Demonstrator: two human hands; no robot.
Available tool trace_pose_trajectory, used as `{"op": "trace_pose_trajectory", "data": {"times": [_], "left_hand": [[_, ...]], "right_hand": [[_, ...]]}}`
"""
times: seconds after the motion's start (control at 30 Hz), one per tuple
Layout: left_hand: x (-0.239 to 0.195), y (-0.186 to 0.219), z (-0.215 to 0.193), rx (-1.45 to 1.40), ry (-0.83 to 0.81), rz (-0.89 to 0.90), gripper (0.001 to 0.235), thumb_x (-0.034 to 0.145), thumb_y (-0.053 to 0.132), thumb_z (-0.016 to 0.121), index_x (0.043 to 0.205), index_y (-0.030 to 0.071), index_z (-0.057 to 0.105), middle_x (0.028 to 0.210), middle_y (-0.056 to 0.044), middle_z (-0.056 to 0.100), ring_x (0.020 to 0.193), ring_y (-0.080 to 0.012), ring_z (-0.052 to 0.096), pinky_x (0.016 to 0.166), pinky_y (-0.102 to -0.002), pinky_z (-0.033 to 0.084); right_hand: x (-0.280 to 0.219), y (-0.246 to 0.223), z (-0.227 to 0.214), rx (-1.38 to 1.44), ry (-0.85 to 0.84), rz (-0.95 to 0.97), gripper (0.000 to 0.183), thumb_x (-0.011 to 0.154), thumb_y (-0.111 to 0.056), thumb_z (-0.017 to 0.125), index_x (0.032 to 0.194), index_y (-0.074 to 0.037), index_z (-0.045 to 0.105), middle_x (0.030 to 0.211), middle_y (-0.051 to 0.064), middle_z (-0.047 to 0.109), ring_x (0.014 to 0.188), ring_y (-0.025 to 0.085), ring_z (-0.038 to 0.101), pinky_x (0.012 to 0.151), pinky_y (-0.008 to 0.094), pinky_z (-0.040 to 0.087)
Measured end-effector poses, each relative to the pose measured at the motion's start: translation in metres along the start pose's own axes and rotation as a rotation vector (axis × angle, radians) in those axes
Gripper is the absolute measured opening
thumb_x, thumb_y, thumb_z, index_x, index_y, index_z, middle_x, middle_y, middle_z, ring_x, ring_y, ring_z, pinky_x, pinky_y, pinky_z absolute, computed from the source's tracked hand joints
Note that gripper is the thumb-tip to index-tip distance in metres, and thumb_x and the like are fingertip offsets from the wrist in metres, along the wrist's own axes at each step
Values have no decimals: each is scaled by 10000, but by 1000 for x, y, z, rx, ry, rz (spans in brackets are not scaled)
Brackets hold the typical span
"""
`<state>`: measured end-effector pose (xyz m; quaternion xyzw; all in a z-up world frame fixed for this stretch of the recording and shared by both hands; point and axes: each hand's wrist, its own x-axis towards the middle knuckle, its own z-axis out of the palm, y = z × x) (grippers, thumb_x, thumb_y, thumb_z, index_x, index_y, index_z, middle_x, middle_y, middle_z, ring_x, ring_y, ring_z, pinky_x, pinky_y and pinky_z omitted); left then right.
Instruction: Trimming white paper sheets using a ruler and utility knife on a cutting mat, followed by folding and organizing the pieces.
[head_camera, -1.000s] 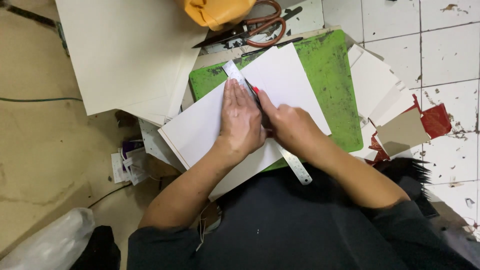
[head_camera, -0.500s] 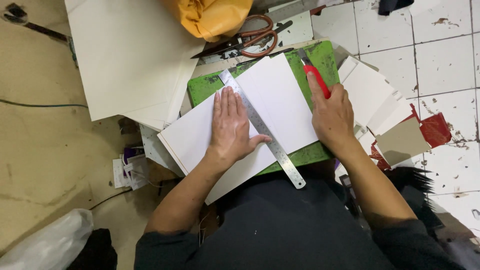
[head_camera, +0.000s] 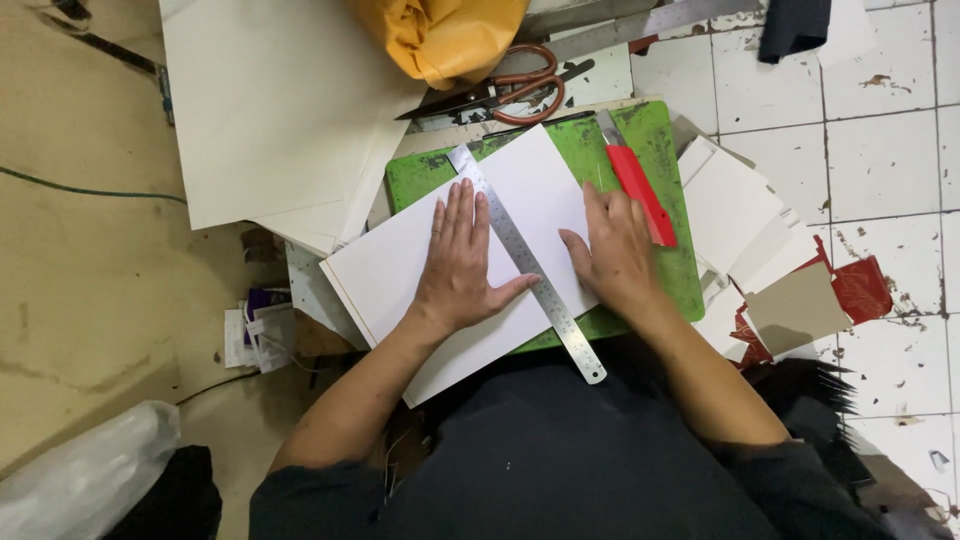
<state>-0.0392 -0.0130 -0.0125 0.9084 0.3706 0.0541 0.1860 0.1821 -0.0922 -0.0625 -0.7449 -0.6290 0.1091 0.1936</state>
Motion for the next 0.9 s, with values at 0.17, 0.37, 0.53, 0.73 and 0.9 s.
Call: {"op": "trace_pose_trajectory", "data": {"times": [0.17,0.37,0.53,0.73,0.9], "left_hand": [[-1,0,1,3,33,12,1113,888,751,578,1507,-136,317,1579,-405,248,1525,-492,178,1255,-564,103],[-4,1,3,6,33,-5,1104,893,744,560,1519,-126,299,1585,-400,243,1524,-488,190,1257,-570,120],[1,-1,17,-26,86,89,1120,884,716,638,1518,-146,305,1565,-419,258,1498,-531,212,1228,-609,156],[6,7,19,37,168,122,1093,854,640,726,1483,-181,373,1520,-440,336,1452,-574,283,1202,-630,193],[7,8,24,60,159,93,1075,876,637,705,1479,-193,384,1517,-455,336,1458,-580,254,1202,-635,163]], "right_hand": [[10,-2,-17,132,-109,137,765,854,-335,808,1452,51,527,1214,252,583,1111,450,588,954,528,462],[16,-7,-40,354,-183,230,423,971,-285,672,1348,-95,635,1002,134,722,981,380,698,834,521,531],[-10,17,-62,830,-53,311,289,988,-115,638,1276,-97,651,966,102,776,816,152,712,770,344,582],[-101,124,-98,1063,437,464,253,1039,-88,621,1282,-22,604,968,77,699,835,154,696,767,319,607],[-176,210,-101,966,839,617,272,1096,-102,618,1329,32,571,1033,108,707,889,206,740,810,334,646]]}}
